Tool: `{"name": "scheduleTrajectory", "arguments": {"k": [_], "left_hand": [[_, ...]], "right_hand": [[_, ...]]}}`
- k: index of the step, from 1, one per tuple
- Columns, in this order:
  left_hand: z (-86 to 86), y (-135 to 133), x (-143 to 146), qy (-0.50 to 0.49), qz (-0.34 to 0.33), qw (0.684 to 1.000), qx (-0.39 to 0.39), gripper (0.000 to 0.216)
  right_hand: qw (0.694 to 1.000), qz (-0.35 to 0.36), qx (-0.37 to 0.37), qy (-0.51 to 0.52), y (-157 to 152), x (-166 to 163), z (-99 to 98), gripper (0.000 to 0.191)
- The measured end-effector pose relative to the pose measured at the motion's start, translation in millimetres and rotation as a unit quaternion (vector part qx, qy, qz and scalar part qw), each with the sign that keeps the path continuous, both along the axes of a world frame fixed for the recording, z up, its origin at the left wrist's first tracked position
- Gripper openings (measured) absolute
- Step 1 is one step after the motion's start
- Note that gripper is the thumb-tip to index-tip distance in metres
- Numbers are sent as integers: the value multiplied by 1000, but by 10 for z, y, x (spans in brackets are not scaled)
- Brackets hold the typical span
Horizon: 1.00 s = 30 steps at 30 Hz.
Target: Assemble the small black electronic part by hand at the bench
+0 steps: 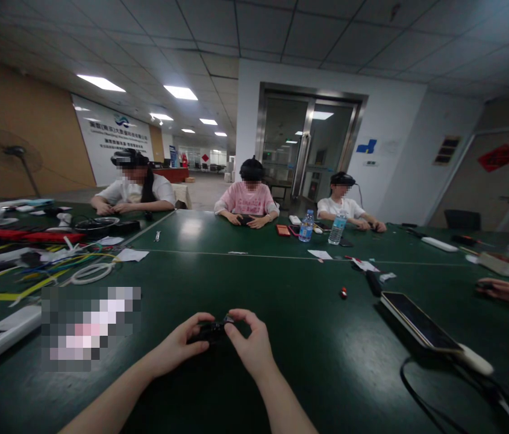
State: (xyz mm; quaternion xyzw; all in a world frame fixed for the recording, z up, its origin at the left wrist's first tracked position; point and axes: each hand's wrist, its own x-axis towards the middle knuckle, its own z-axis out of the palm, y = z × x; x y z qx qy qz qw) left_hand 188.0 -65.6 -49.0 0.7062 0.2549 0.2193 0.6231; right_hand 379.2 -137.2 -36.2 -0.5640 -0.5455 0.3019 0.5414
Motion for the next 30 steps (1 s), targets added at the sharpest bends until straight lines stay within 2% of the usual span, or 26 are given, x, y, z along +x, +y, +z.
{"name": "scheduleTrajectory", "arguments": {"k": [7, 12, 19, 22, 30], "left_hand": [[9, -6, 7, -8, -4, 1000, -1, 42], [3, -1, 7, 2, 0, 1000, 3, 42], [14, -4, -1, 0, 1, 1000, 0, 42], [-4, 2, 2, -7, -2, 1000, 1, 42], [-36, 9, 14, -20, 3, 1000, 11, 42]], "right_hand": [[1000, 1, -13, -6, -38, -48, 53, 24], [1000, 6, -4, -2, -25, -61, 32, 24], [999, 19, -41, -17, -33, -81, 35, 25], [999, 27, -34, -30, -32, -88, 36, 23], [995, 61, -24, -69, 8, -92, -56, 21]]}}
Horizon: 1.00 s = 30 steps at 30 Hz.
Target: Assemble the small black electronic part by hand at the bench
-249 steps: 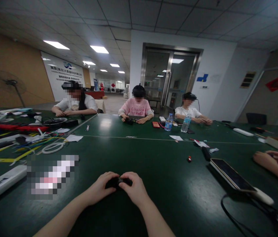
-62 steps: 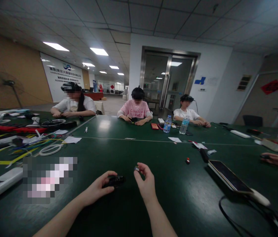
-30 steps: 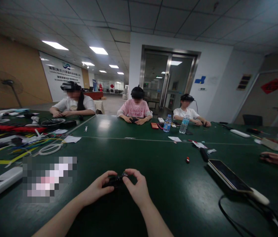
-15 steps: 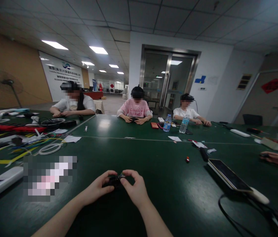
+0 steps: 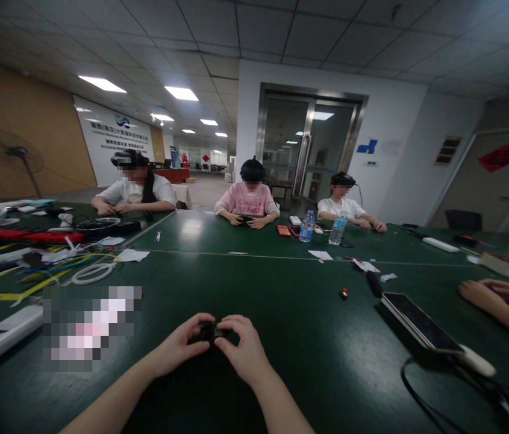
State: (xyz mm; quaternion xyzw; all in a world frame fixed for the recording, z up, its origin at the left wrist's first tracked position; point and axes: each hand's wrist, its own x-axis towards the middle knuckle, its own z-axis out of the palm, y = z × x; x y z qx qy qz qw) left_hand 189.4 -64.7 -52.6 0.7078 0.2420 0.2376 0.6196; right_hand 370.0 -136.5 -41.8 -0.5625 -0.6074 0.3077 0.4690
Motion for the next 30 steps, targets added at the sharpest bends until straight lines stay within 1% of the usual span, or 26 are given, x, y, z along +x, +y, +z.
{"name": "scheduleTrajectory", "arguments": {"k": [3, 7, 11, 15, 18, 20, 22, 24, 26, 28, 30], "left_hand": [[18, -14, 8, 1, 1, 1000, -2, 40], [23, -21, 11, 11, 8, 1000, 7, 40], [6, -13, 7, 9, 2, 1000, 5, 40], [-15, 9, -2, 0, -10, 1000, -4, 40], [-19, 19, -6, 7, -12, 1000, 0, 40], [-14, 13, -2, 30, 3, 999, 29, 40], [-5, -1, 8, 71, 37, 992, 92, 41], [1, -19, 18, 118, 73, 975, 172, 42], [6, -33, 24, 155, 93, 955, 237, 40], [10, -40, 25, 182, 99, 940, 269, 39], [10, -39, 19, 201, 100, 934, 276, 41]], "right_hand": [[999, 0, -18, -28, 12, 2, -42, 21], [999, 3, -26, -34, 15, 4, -58, 21], [999, 19, -28, -28, -4, 2, -11, 23], [999, 38, -19, -13, -37, 4, 54, 31], [999, 42, -14, -9, -37, 15, 56, 33], [999, 38, -16, -19, -18, 26, 30, 32], [999, 29, -19, -33, 8, 38, -3, 33], [998, 25, -24, -53, 28, 49, -28, 33], [997, 29, -33, -69, 33, 56, -34, 31], [995, 37, -47, -77, 28, 61, -27, 30], [994, 40, -61, -82, 20, 61, -18, 30]]}}
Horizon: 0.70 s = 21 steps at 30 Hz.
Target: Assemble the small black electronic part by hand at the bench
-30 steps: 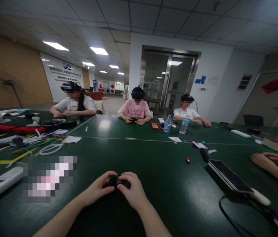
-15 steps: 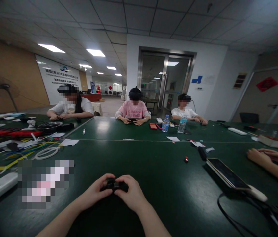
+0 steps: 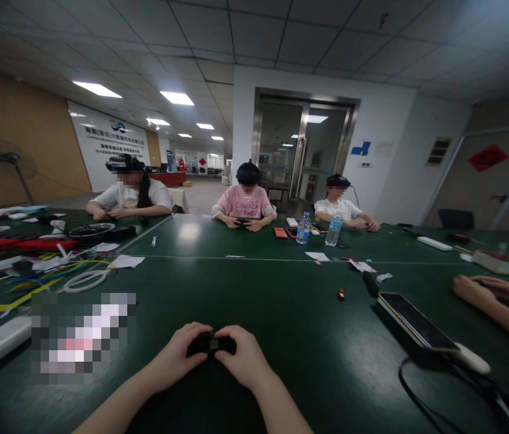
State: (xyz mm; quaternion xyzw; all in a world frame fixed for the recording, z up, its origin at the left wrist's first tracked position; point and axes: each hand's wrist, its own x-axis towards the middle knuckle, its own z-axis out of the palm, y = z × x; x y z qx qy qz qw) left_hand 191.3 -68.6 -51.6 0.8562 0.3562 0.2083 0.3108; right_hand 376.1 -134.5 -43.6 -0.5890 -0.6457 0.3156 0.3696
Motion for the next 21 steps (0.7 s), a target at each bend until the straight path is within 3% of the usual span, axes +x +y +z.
{"name": "scheduleTrajectory", "arguments": {"k": [21], "left_hand": [[-83, 54, -33, 14, -5, 1000, 7, 44]], "right_hand": [[998, -12, -26, -58, 33, -46, -47, 25]]}}
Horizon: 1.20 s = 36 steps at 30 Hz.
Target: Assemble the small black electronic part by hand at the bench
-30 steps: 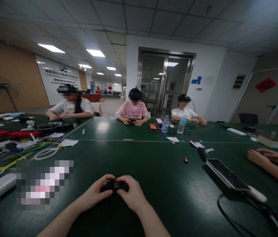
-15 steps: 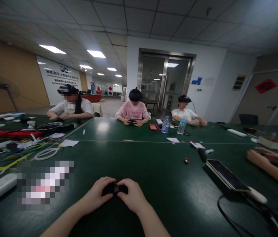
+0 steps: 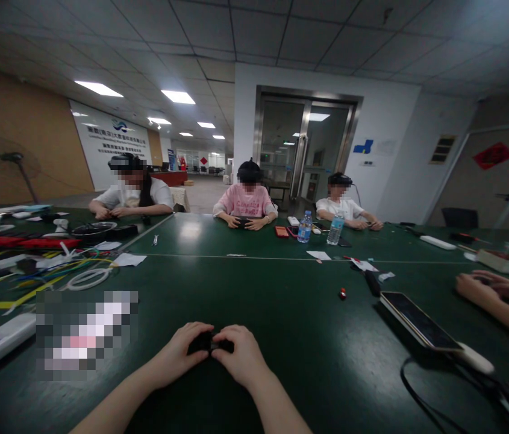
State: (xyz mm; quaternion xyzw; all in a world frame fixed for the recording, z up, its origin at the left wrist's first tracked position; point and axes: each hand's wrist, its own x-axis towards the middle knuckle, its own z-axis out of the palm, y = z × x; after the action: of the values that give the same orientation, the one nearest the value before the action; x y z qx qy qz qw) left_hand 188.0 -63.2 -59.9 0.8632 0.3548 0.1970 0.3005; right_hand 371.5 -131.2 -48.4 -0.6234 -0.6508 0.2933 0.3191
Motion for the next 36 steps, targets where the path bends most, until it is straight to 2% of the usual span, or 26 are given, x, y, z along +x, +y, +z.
{"name": "scheduleTrajectory", "arguments": {"k": [5, 11, 16, 21, 26, 32, 36], "left_hand": [[3, 5, 14, 5, -1, 1000, 10, 41], [31, -13, 14, -3, -4, 1000, -4, 52], [4, -5, 14, -2, -6, 1000, 7, 41], [-4, -12, -4, -14, 0, 1000, -7, 57], [34, -22, -7, -7, -11, 1000, -6, 41], [-6, -8, -3, -9, -3, 1000, -6, 51], [-12, -3, -1, -3, -7, 1000, 1, 42]], "right_hand": [[999, 3, 32, -12, 5, -19, -9, 26], [1000, 6, 4, -25, -18, -16, 43, 22], [1000, 2, -9, -22, -49, -24, 96, 24], [1000, -8, -7, -17, -53, -34, 109, 19], [1000, -4, 2, -21, -34, -32, 85, 19], [1000, 2, 23, -19, -30, -19, 56, 17], [1000, 3, 21, -11, -34, -15, 58, 17]]}}
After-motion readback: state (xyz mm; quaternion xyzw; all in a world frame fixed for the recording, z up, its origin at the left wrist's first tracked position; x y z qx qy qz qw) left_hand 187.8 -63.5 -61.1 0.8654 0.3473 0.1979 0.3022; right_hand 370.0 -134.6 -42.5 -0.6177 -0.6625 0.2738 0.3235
